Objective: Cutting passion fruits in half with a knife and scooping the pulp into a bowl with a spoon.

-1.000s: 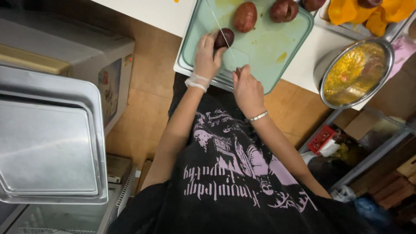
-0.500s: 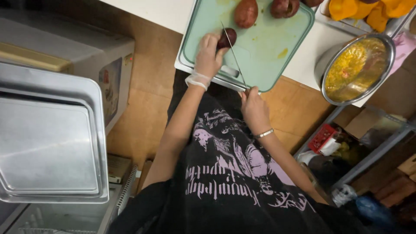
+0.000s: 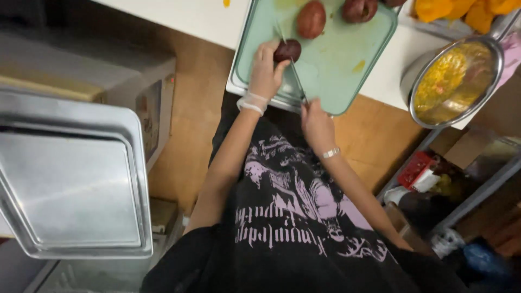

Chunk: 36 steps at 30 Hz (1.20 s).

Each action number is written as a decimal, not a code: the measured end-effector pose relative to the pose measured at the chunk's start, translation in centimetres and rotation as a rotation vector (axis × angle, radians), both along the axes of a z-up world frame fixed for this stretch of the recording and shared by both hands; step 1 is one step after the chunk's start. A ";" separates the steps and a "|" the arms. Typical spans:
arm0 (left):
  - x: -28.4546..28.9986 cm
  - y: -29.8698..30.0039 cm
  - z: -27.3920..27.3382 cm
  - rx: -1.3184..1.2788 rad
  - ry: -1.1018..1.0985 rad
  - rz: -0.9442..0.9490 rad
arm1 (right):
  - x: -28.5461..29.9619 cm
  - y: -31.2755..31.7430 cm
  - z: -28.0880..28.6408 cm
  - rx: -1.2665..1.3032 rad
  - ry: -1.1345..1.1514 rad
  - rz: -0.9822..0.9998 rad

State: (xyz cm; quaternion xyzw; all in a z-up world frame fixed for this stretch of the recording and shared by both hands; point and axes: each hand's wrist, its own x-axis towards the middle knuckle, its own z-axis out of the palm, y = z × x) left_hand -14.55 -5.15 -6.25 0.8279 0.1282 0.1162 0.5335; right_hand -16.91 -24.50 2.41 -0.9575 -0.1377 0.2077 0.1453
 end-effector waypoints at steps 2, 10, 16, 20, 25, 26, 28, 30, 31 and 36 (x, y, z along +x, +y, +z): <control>0.4 1.1 0.0 -0.006 -0.006 0.000 | -0.7 -1.5 1.1 0.005 0.042 -0.022; 2.3 2.8 2.7 0.201 0.056 -0.282 | -1.8 -6.7 6.8 0.250 0.128 -0.181; 7.0 6.6 2.1 0.100 -0.042 -0.174 | -1.9 -7.8 6.4 0.218 0.001 -0.411; 12.9 8.4 2.7 0.035 -0.090 -0.318 | -2.1 -7.6 5.8 0.253 -0.051 -0.488; 16.7 8.5 2.9 0.075 -0.069 -0.605 | -2.8 -7.1 5.6 0.239 -0.077 -0.514; 16.8 8.4 3.2 0.075 -0.068 -0.618 | -2.8 -6.9 5.6 0.240 -0.077 -0.526; 17.0 7.8 3.6 0.045 -0.061 -0.673 | -2.9 -6.8 5.6 0.239 -0.049 -0.575; 16.5 6.6 3.9 0.031 -0.017 -0.681 | -2.9 -6.6 5.6 0.246 -0.051 -0.599; 16.3 6.1 4.1 0.017 0.027 -0.679 | -2.8 -6.5 5.5 0.251 -0.053 -0.611; 15.5 3.2 2.5 -0.046 -0.042 -0.563 | -2.1 -6.0 6.0 0.212 -0.046 -0.607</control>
